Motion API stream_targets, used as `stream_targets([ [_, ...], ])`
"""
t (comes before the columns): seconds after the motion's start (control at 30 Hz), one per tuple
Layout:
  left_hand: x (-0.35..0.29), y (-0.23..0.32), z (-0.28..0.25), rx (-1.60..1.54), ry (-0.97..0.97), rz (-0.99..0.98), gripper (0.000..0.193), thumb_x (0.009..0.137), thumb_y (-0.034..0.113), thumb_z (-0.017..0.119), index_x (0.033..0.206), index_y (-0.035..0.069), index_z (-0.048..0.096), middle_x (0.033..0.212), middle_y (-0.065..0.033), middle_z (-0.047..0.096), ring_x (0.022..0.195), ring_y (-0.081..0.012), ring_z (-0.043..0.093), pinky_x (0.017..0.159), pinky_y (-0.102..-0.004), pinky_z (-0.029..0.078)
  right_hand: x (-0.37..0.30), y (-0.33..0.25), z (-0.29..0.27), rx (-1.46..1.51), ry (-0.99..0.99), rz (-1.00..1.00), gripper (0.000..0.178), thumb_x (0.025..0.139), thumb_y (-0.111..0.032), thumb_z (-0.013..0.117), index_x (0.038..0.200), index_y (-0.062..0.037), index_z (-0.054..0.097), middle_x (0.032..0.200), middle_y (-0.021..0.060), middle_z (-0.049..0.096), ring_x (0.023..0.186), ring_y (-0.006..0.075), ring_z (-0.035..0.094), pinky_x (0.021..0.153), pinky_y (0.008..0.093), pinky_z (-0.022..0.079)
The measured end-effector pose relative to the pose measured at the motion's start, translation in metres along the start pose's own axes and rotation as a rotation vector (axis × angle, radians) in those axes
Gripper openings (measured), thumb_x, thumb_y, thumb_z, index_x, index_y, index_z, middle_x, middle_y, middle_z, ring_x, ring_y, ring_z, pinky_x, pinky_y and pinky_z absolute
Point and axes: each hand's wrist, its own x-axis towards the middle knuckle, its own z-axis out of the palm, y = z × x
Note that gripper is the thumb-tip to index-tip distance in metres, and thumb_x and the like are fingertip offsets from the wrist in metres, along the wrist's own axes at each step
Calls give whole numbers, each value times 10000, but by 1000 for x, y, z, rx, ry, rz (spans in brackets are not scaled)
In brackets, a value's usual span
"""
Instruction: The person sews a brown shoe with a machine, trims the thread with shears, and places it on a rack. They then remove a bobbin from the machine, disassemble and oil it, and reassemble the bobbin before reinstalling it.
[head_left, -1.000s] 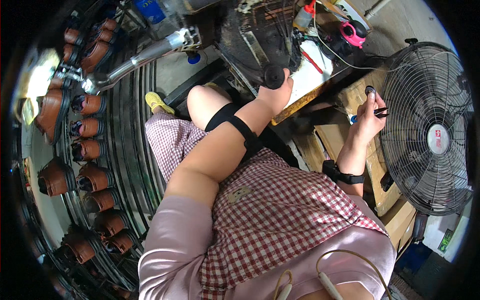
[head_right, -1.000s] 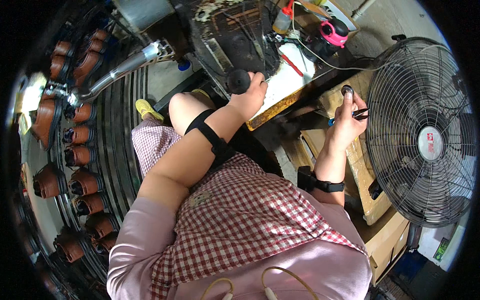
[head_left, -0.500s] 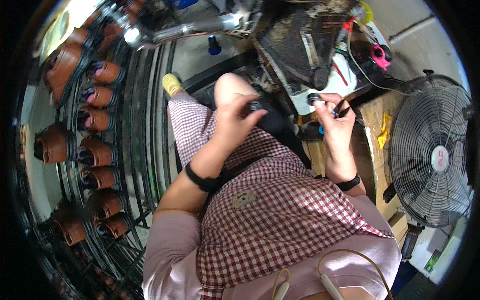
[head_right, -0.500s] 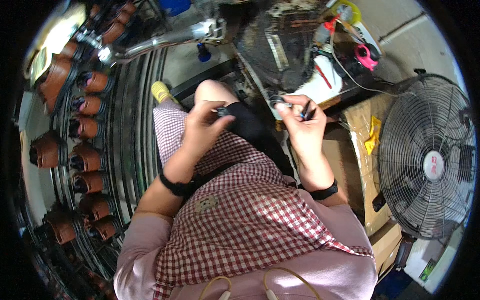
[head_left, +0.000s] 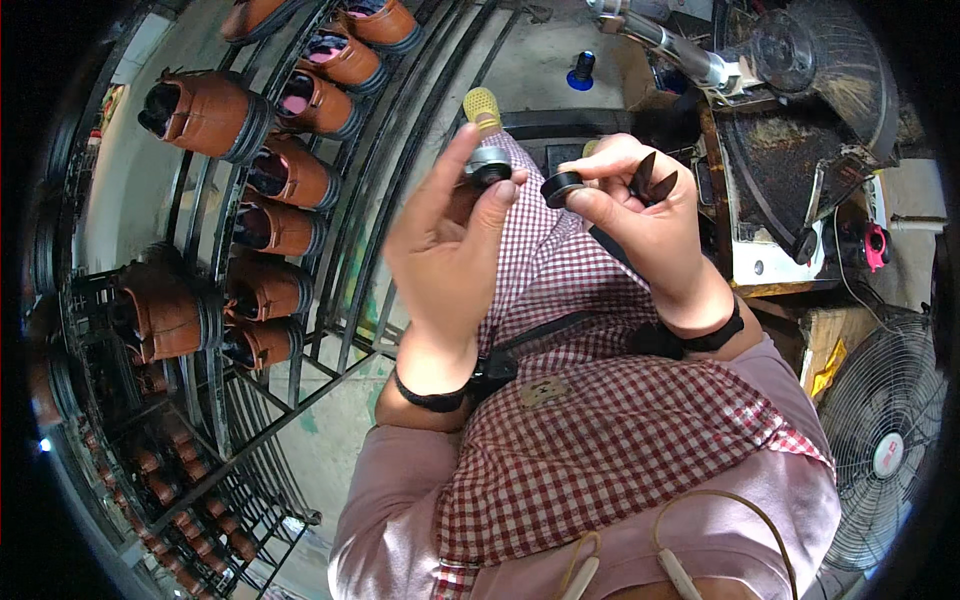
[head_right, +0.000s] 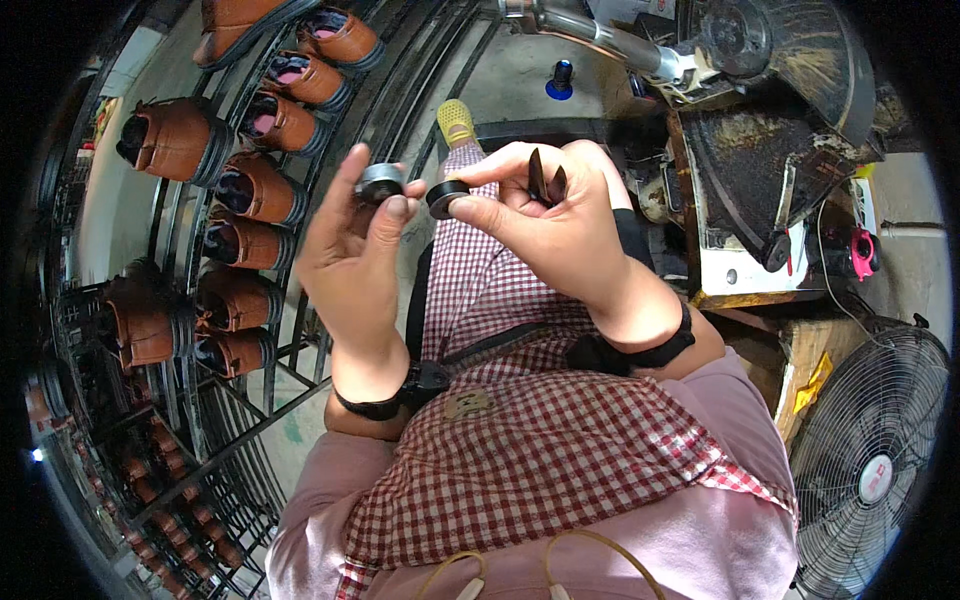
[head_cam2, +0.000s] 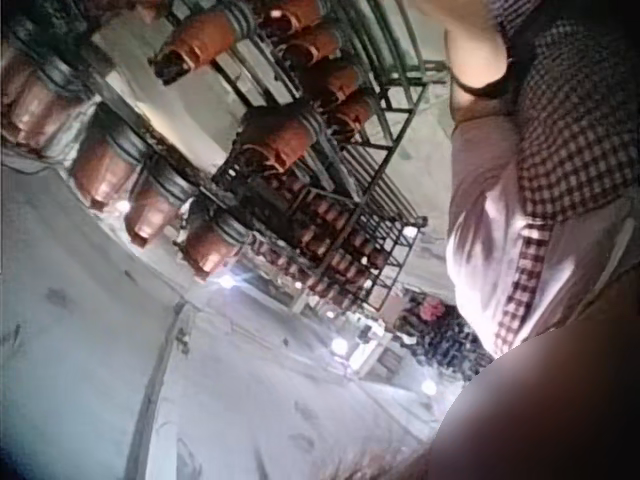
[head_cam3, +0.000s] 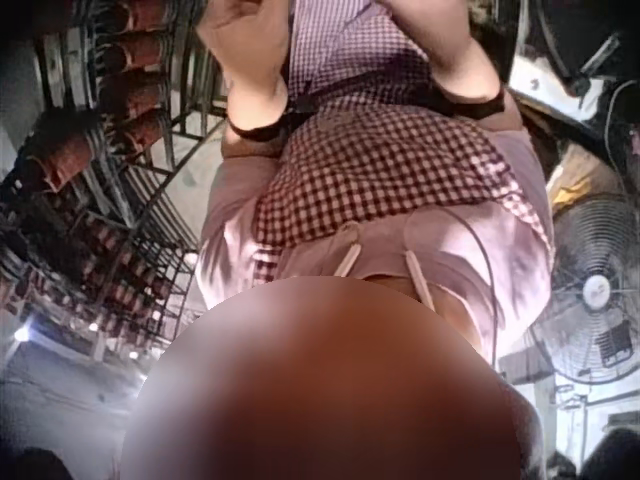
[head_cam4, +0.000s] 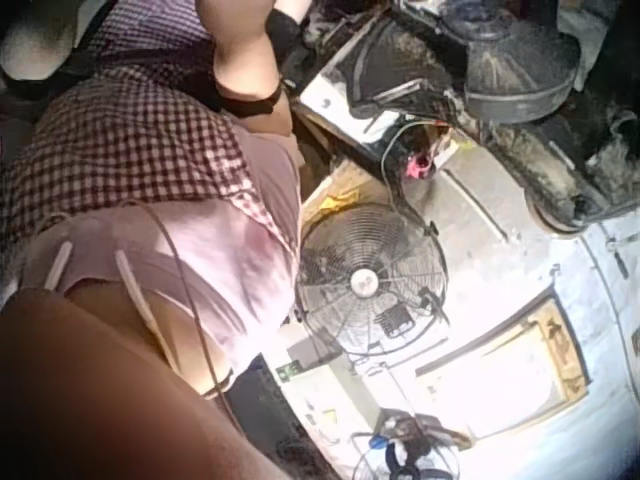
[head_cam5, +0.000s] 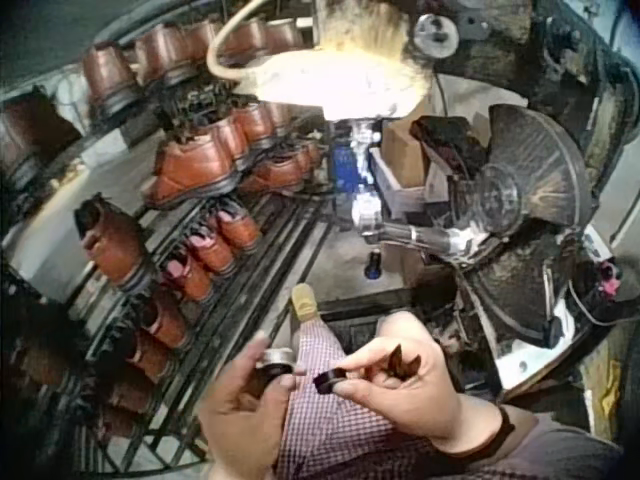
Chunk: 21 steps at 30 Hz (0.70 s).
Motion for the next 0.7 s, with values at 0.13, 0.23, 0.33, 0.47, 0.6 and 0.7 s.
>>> stream_targets([
  [0.13,2,-8,-5,-60,-223,12,431,879,-63,557,1302,-59,474,1164,-145,560,975,-156,616,831,-261,511,3,11,10,82,64,-9,183,760,-48,758,928,-2,702,602,-89,518,517,-21,337,472,155,235],
  [0.23,4,-10,-6,-13,-364,14,455,881,-51,571,1317,-72,444,1217,-154,518,1027,-179,601,887,-290,504,6,12,15,111,76,61,204,753,-35,755,947,-1,702,670,-64,574,530,-17,328,473,156,237],
  [0.33,6,-12,2,-206,-236,-91,515,798,-67,683,1266,-87,470,1151,-163,564,1016,-188,609,881,-297,517,6,15,20,119,58,134,302,744,-44,764,1022,1,656,739,-54,548,555,-4,300,499,162,259],
  [0.47,8,-13,-4,-268,-181,-187,340,794,-83,680,1106,-75,545,1076,-154,622,993,-187,624,871,-282,520,8,9,23,289,51,344,269,753,-70,762,990,-13,648,686,-75,472,564,-3,324,514,170,282],
  [0.6,1,-22,-17,-241,-199,-109,294,794,-65,691,1065,-83,579,1008,-142,650,928,-178,640,853,-275,519,11,7,21,438,-80,478,228,769,-90,751,963,-28,649,613,-81,432,536,-5,336,486,179,269],
  [0.7,1,-22,-21,-216,-143,-158,269,817,-48,675,1067,-85,583,1008,-135,652,919,-175,640,833,-268,514,15,14,15,-103,-118,189,164,776,-95,746,906,-31,668,575,-85,417,523,-8,334,472,187,251],
])
